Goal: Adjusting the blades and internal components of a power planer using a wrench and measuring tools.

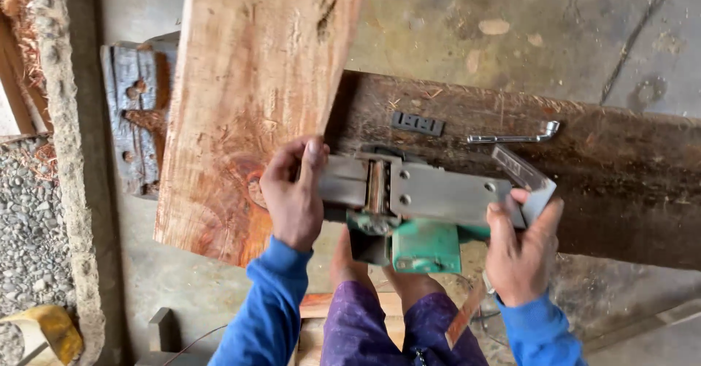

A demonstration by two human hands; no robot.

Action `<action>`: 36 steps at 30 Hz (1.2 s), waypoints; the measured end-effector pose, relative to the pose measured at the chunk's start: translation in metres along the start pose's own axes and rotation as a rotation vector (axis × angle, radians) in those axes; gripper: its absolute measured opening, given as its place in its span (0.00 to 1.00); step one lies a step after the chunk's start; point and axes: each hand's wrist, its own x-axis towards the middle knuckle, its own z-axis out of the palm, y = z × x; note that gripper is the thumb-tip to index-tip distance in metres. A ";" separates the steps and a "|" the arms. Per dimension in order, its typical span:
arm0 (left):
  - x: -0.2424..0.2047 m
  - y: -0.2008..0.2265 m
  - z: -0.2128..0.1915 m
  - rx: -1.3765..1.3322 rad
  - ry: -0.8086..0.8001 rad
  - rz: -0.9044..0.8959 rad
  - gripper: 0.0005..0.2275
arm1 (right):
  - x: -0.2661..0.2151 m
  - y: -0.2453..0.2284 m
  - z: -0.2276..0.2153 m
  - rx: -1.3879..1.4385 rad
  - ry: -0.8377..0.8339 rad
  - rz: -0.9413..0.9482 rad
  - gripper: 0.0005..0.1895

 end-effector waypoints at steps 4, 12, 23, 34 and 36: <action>-0.039 0.025 -0.038 -0.117 0.125 -0.041 0.13 | -0.019 -0.038 -0.008 0.083 -0.065 0.048 0.18; -0.028 0.081 -0.127 -0.243 0.402 0.042 0.18 | 0.012 -0.161 0.067 0.095 -0.318 -0.251 0.15; 0.047 0.000 -0.176 -0.265 0.442 0.125 0.23 | 0.115 -0.190 0.166 -0.121 -0.497 -0.579 0.14; 0.069 0.106 -0.227 0.807 -0.487 0.264 0.44 | 0.104 -0.284 0.161 -0.599 -0.455 -1.010 0.12; 0.078 0.113 -0.221 0.801 -0.564 0.178 0.46 | 0.107 -0.293 0.176 -0.543 -0.531 -1.064 0.11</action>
